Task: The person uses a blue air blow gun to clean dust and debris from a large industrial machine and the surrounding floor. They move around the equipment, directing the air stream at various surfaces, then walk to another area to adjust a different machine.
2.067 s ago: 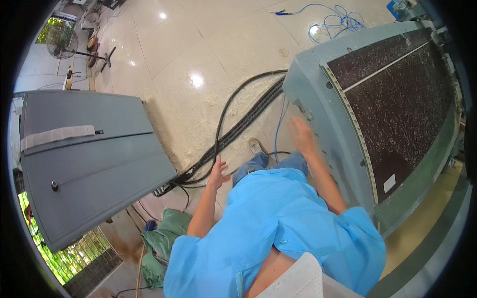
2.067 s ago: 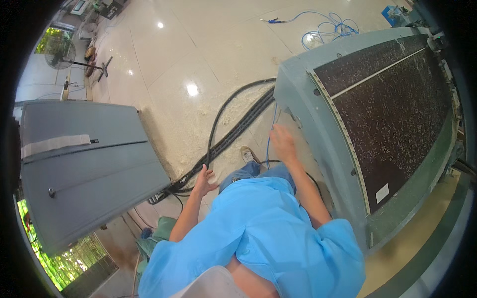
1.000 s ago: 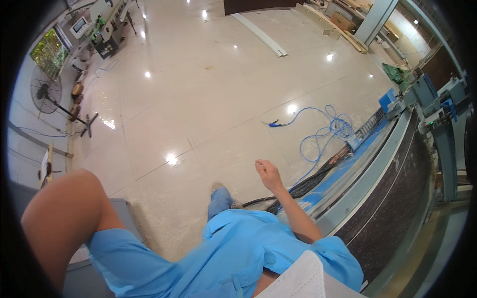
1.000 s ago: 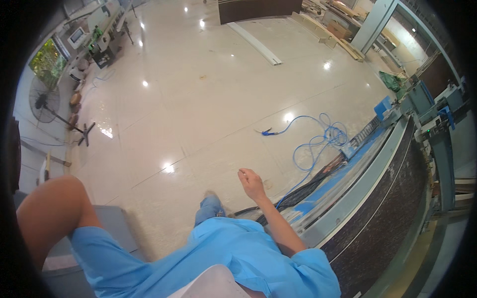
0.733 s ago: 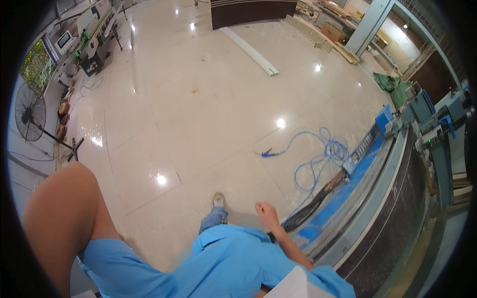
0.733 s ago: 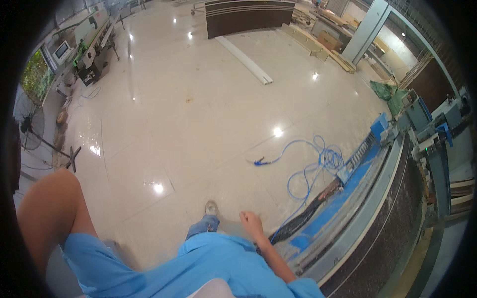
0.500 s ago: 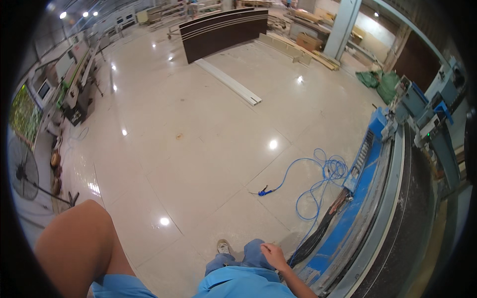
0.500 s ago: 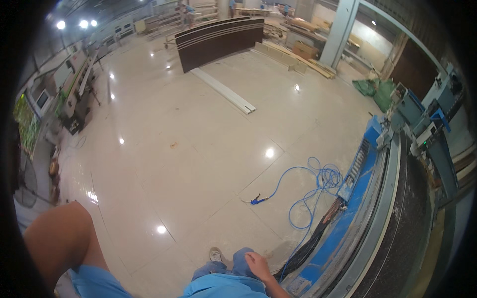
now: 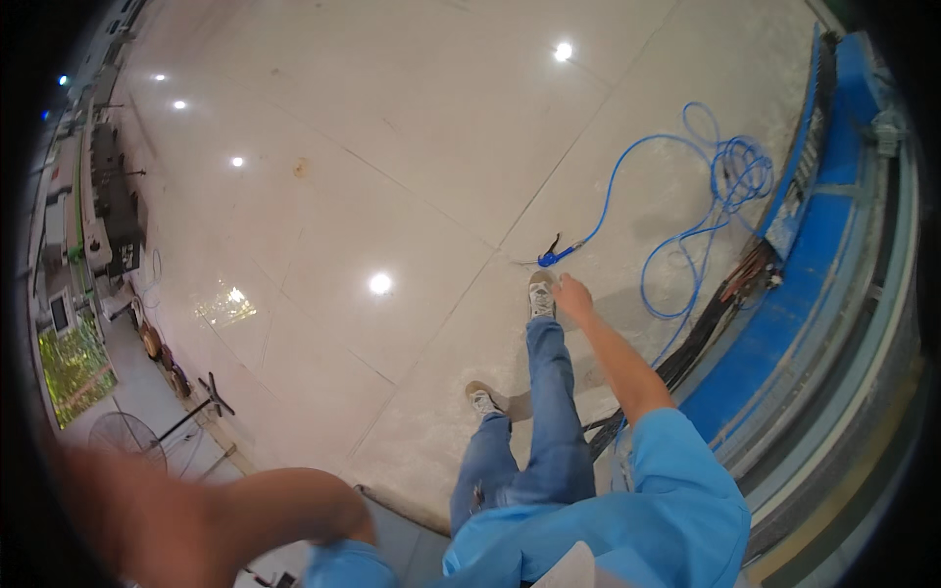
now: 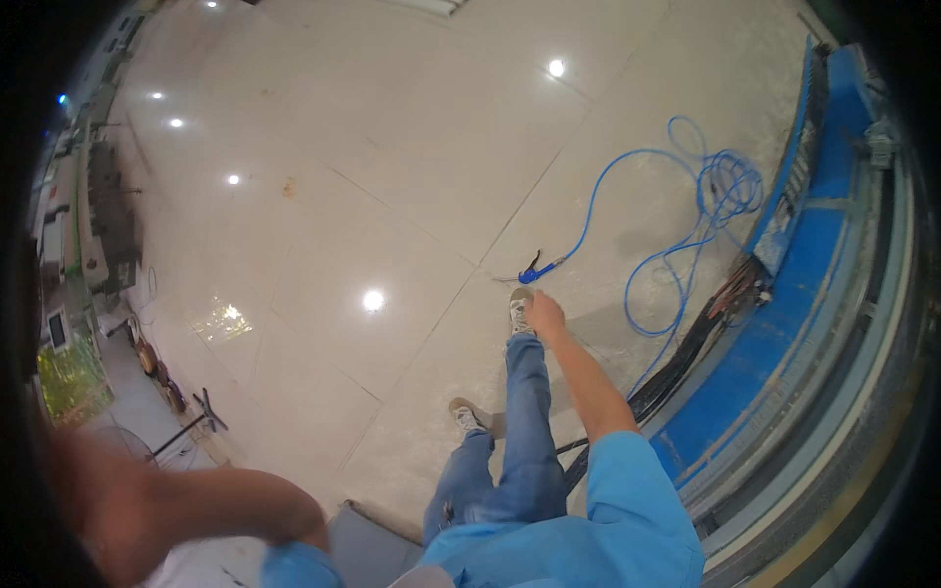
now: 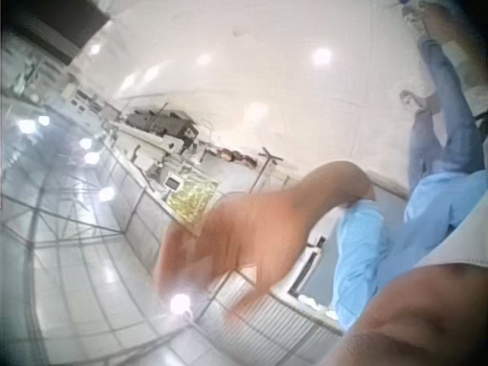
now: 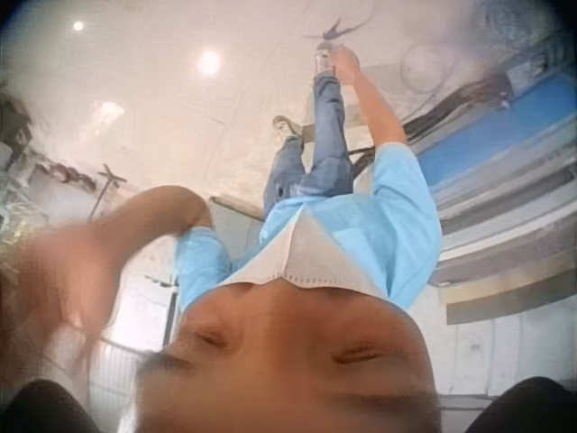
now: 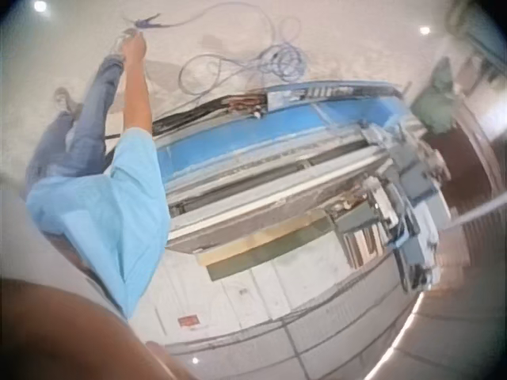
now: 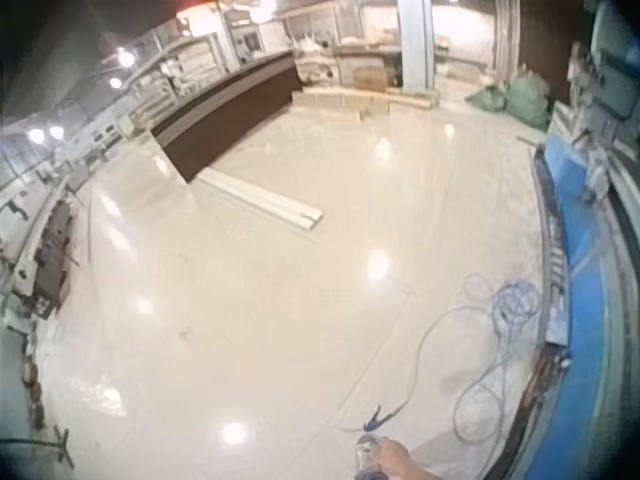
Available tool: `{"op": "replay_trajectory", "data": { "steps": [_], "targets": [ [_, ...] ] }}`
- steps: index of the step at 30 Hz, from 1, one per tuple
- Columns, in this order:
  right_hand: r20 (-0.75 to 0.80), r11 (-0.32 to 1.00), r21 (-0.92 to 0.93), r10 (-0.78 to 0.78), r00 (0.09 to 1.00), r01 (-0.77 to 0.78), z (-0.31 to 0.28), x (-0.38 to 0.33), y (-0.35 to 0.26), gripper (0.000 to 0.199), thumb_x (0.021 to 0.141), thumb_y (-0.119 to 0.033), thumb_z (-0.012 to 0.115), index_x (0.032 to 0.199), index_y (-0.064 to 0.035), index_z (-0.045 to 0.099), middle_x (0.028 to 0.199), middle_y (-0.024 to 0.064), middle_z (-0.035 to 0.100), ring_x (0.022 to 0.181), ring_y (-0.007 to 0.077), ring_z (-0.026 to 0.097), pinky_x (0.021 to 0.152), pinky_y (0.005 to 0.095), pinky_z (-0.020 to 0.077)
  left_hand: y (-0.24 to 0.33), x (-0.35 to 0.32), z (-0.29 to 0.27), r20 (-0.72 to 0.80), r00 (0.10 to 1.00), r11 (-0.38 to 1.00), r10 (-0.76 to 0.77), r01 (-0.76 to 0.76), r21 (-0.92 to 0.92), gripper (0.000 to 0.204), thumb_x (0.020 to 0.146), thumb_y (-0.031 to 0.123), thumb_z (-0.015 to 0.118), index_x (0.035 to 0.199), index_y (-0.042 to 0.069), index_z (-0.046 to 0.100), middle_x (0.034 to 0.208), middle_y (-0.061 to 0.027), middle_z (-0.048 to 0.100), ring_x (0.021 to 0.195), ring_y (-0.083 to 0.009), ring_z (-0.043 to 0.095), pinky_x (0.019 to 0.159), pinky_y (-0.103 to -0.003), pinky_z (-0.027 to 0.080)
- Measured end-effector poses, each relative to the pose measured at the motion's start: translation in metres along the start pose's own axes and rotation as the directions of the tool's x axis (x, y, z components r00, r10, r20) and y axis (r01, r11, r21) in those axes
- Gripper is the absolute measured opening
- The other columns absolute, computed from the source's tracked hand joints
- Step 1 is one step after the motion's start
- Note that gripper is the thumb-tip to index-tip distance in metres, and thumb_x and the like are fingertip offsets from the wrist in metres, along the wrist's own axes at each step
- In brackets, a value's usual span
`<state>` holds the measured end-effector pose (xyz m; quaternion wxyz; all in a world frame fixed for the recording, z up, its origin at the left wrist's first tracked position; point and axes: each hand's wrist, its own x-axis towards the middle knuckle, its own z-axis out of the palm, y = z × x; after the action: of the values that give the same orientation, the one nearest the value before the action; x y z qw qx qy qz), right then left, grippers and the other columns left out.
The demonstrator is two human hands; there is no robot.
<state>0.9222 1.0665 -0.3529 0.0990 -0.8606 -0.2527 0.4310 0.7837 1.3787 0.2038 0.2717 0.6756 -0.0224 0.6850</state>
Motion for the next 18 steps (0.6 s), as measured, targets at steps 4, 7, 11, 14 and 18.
{"op": "replay_trajectory", "data": {
  "steps": [4,7,11,14,18],
  "targets": [
    [0.127,0.98,-0.199,0.013,0.992,0.013,0.038,0.112,0.024,0.045,0.088,-0.027,0.067,0.124,-0.0034,0.055,0.114,0.0195,0.066,0.109,0.038,0.063,0.089,0.0494,0.052,-0.048,-0.285,0.041,0.026,0.272,0.239,-0.962,0.791,0.564,0.034,0.1,0.028,0.052,0.119,0.0,0.06,0.114,-0.0127,0.065,0.104,-0.0232,0.061,0.096,-0.038,0.046],
    [0.082,0.929,-0.366,-0.021,0.996,0.05,0.083,0.168,0.047,0.032,0.089,-0.024,0.063,0.116,-0.007,0.06,0.111,0.0136,0.065,0.11,0.0319,0.062,0.089,0.0462,0.052,0.033,-0.437,0.076,0.559,-0.291,0.087,-0.777,0.829,0.552,0.028,0.081,0.011,0.073,0.108,0.006,0.066,0.096,-0.0098,0.069,0.091,-0.0296,0.068,0.086,-0.042,0.052],
    [-0.051,0.824,-0.564,-0.084,0.995,0.041,0.144,0.22,0.09,0.026,0.091,-0.023,0.059,0.111,-0.0073,0.064,0.113,0.0115,0.063,0.113,0.0281,0.059,0.095,0.0439,0.0473,0.113,-0.531,0.063,0.905,-0.277,0.248,-0.324,0.898,0.364,0.02,0.079,0.018,0.069,0.096,0.008,0.068,0.1,-0.0052,0.067,0.094,-0.0269,0.063,0.089,-0.038,0.045],
    [-0.056,0.687,-0.717,-0.229,0.972,0.12,0.162,0.244,0.128,0.026,0.092,-0.024,0.057,0.111,-0.0072,0.065,0.114,0.0124,0.062,0.112,0.0288,0.058,0.096,0.0458,0.0455,0.12,-0.548,0.044,0.783,-0.316,0.096,-0.536,0.899,0.428,0.019,0.077,0.014,0.065,0.095,0.01,0.067,0.099,-0.0031,0.067,0.093,-0.0244,0.063,0.091,-0.037,0.041],
    [0.101,0.867,-0.439,-0.212,0.972,0.235,0.156,0.238,0.14,0.032,0.089,-0.023,0.061,0.117,-0.0072,0.063,0.114,0.0154,0.062,0.11,0.0324,0.059,0.096,0.0472,0.0461,0.108,-0.541,0.038,0.79,-0.355,0.103,-0.5,0.881,0.461,0.018,0.076,0.012,0.063,0.093,0.01,0.066,0.099,-0.0035,0.067,0.094,-0.0245,0.063,0.09,-0.039,0.039]
  ]
}}
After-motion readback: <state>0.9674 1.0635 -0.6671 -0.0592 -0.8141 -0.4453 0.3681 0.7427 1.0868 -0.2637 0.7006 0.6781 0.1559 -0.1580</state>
